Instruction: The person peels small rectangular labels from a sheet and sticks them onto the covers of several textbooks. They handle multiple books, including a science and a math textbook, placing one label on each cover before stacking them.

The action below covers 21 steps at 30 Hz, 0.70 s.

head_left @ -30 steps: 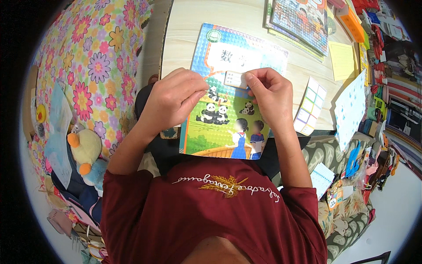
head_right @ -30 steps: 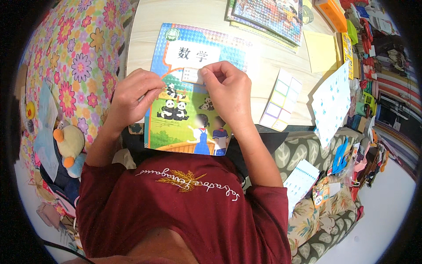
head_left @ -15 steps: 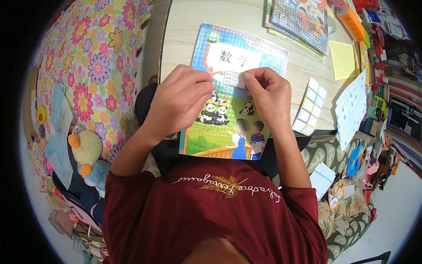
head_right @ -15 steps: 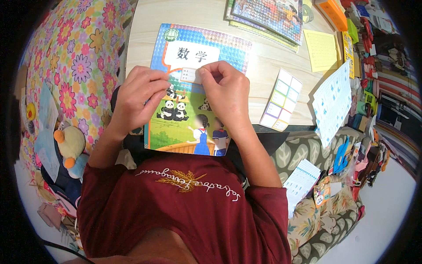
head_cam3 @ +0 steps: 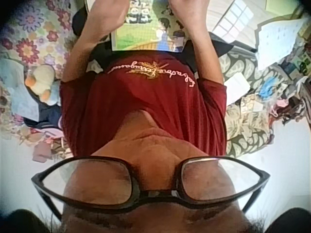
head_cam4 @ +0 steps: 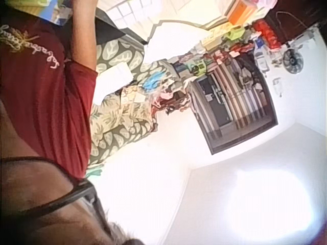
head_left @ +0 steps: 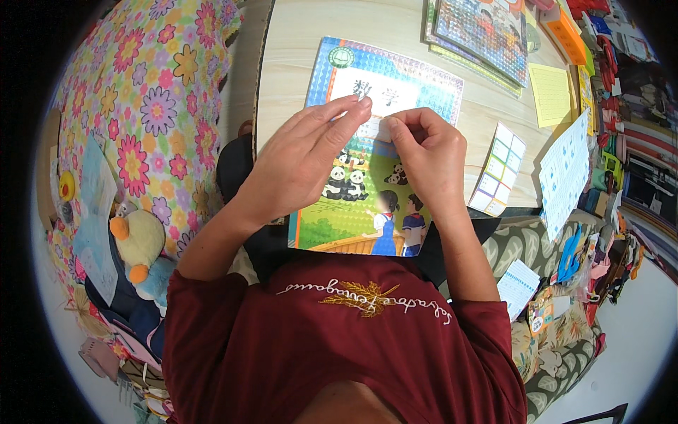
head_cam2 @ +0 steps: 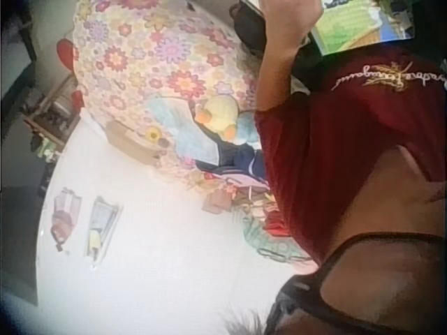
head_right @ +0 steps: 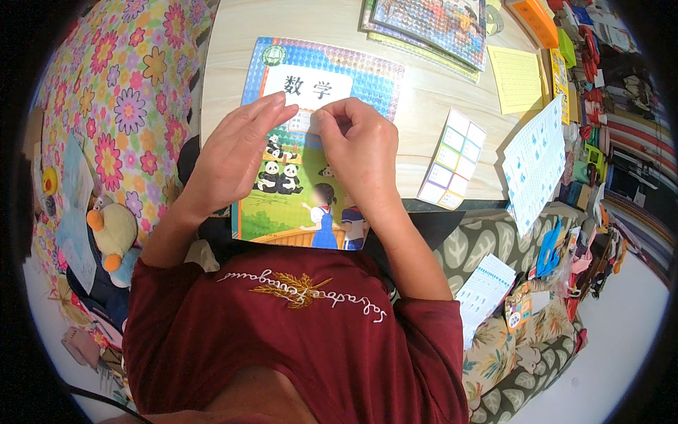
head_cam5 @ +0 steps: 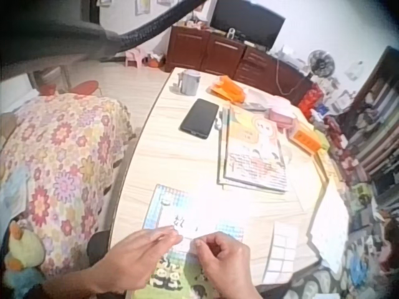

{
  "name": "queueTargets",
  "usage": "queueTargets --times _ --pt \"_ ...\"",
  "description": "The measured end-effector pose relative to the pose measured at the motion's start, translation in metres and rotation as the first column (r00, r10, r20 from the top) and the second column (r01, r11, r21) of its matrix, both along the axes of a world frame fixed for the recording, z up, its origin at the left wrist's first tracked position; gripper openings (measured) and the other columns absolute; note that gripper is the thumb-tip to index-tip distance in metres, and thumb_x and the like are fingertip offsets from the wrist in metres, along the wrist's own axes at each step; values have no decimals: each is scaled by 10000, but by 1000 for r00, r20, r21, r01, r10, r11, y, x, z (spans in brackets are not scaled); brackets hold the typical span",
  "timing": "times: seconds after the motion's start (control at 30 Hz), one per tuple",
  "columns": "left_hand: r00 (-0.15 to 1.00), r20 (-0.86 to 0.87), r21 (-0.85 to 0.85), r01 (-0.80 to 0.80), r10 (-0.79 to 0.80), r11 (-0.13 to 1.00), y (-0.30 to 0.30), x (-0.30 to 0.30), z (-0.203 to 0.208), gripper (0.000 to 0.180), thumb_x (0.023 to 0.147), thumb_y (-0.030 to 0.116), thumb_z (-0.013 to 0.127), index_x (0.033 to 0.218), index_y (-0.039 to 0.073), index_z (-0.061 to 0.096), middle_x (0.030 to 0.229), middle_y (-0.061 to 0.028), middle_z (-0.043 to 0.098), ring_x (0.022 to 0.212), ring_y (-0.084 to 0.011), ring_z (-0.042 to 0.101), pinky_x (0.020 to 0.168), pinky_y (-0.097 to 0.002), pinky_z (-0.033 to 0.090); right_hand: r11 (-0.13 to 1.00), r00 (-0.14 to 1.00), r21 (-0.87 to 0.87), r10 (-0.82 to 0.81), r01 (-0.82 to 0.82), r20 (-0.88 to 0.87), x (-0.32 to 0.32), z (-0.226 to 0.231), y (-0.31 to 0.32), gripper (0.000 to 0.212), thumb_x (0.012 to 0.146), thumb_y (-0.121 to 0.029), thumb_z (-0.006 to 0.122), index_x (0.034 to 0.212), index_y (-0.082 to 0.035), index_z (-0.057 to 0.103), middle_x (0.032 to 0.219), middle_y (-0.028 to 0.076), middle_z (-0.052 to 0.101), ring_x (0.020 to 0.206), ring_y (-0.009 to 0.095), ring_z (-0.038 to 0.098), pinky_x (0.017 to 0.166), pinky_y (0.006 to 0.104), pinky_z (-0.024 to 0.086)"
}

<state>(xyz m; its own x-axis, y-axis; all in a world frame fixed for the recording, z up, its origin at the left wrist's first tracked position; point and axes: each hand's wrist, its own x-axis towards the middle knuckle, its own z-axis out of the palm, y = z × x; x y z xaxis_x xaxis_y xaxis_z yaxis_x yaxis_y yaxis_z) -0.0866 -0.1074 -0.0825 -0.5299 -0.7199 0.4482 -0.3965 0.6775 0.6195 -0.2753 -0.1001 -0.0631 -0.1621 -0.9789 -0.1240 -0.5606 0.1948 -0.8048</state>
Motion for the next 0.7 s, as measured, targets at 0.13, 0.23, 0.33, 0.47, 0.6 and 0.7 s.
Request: queueTargets --times 0.13,0.23,0.33,0.47,0.6,0.7 --pt "998 52 6 18 -18 1000 1 0 -3 512 755 -70 491 1263 -22 459 1198 -187 524 1098 -315 516 932 -386 416 1000 1000 -27 4 -4 -19 1 -1 0 117 779 -121 640 784 -5 655 665 112 644 591 188 633 583 293 493" --pt "990 138 5 7 -7 1000 2 -1 -2 491 752 -53 506 1242 -32 474 1192 -193 525 1103 -316 511 941 -388 412 998 998 -53 16 -19 -53 1 -2 0 108 775 -113 632 758 -8 650 665 113 637 592 209 630 579 301 493" --pt "982 187 5 3 -4 1000 2 0 1 489 750 -51 524 1236 -22 482 1195 -188 525 1116 -317 504 941 -393 409 994 987 -78 65 -77 -149 -1 -3 0 100 769 -110 639 760 -11 630 643 105 623 590 233 623 574 313 491" --pt "982 190 20 -14 10 1000 3 0 2 499 749 -60 541 1240 11 488 1210 -182 516 1122 -318 500 931 -403 408 987 969 -128 68 -100 -238 -16 1 4 115 776 -104 647 834 -22 592 746 111 629 611 236 621 554 332 484" --pt "977 211 2 18 -18 1000 2 0 4 478 751 -30 560 1223 12 505 1224 -166 511 1151 -309 480 939 -401 402 938 877 -175 198 -299 -437 -26 8 19 275 779 -142 652 1018 -34 570 1064 130 586 890 254 595 741 387 465" --pt "946 317 -50 95 -75 994 1 0 5 462 757 9 575 1215 14 514 1240 -126 510 1187 -292 454 951 -402 391 788 647 -134 381 -601 -661 -24 1 27 608 777 -330 635 1283 -42 457 1347 97 432 1261 274 367 1019 480 268"
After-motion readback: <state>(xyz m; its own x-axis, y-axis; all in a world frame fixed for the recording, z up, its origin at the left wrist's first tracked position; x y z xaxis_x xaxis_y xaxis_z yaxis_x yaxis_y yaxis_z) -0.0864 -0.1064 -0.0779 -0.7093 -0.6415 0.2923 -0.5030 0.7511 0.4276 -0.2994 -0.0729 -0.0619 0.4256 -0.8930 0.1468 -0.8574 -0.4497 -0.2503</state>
